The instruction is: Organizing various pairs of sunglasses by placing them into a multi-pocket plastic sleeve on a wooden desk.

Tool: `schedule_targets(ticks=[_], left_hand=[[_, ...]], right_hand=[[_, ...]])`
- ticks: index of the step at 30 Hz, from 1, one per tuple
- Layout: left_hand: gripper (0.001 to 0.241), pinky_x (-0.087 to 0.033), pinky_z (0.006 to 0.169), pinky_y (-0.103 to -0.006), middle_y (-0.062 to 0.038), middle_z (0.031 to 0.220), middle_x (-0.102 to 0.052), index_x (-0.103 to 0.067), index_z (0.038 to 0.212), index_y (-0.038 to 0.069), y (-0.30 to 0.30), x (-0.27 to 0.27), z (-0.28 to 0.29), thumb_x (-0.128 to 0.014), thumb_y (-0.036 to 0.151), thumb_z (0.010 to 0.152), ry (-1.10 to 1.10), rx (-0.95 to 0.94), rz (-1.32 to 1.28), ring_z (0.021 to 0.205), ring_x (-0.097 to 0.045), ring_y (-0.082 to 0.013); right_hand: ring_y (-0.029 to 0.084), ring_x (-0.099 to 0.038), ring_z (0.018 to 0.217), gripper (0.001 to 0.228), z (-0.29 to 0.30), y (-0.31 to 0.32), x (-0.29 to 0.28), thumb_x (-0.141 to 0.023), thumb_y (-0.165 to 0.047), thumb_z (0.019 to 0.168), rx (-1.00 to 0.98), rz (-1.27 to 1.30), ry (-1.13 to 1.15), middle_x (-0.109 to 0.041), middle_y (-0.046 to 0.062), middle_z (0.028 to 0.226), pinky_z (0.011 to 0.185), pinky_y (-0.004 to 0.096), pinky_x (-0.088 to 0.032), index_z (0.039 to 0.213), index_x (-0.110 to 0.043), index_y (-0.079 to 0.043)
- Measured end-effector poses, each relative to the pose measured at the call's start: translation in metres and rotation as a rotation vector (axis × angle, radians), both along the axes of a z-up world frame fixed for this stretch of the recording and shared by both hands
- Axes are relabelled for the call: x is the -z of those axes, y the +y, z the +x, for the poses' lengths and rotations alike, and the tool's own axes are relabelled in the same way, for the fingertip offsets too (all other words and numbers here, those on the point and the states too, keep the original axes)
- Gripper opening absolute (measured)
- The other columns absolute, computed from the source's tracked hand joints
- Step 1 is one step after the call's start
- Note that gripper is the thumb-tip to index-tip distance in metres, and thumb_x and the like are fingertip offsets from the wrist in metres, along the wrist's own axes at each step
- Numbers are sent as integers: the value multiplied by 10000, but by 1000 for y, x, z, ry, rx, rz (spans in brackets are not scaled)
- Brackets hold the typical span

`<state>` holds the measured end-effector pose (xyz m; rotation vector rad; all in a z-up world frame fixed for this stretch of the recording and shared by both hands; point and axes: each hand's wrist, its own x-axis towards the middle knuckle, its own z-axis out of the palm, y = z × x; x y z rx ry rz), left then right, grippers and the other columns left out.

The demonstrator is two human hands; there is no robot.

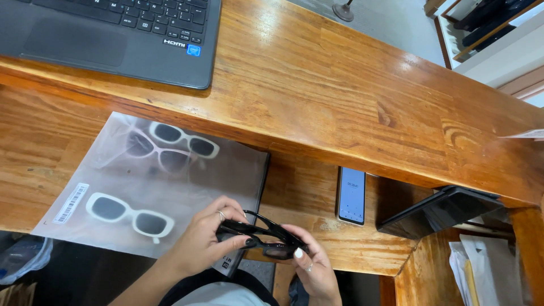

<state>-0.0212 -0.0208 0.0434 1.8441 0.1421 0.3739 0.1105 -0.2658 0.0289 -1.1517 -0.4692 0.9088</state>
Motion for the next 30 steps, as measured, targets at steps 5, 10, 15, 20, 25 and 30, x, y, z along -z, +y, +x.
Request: schedule_targets(ticks=[5,10,15,20,25,30], left_hand=[[328,-424,1049,-384,-19,1315,-611,-708,1086,165,3,7,6,-708,423,884,186,-80,26,1231,-539,-207],[422,-686,810,-293,-103,1006,-836,-692,1310,89,2,13,12,-659,240,918,315,-27,-611,866,-838,-188],[358,-671,817,-336,-191,967,-858,-775,1119,-42,0,6,16,-614,228,948,303,-61,-802,881,-834,-267],[421,-602,745,-293,-101,919,-814,-709,1265,54,-4,20,21,-605,305,943,327,-100,-659,801,-770,-194],[763,-423,1105,-434,-89,1427,-634,-353,1566,146,-23,36,20,-670,386,914,339,-172,72,1310,-594,-259],[649,-523,897,-498,-260,1302,-499,-523,1340,55,-39,79,19,-842,241,807,167,-1,731,1161,-489,-409]], right_hand=[[388,-764,1019,527,2,0,5,-570,-270,969,136,-110,154,-709,300,1251,880,402,-619,1353,-582,90],[458,-755,927,530,7,3,12,-426,-288,1022,290,-161,285,-704,378,1214,844,523,-636,1309,-592,126],[407,-758,900,566,10,3,12,-348,-309,1064,297,-68,262,-706,334,1188,872,519,-623,1375,-557,116],[437,-762,835,444,24,2,30,-414,-245,1063,437,-39,76,-709,342,1097,763,508,-650,1267,-584,111],[319,-752,704,373,69,7,56,-541,-329,1050,710,-44,-6,-737,293,964,670,365,-637,1166,-600,20],[263,-716,781,215,117,22,67,-471,-326,1094,981,-412,1,-662,124,1098,559,340,-566,1179,-497,-131]])
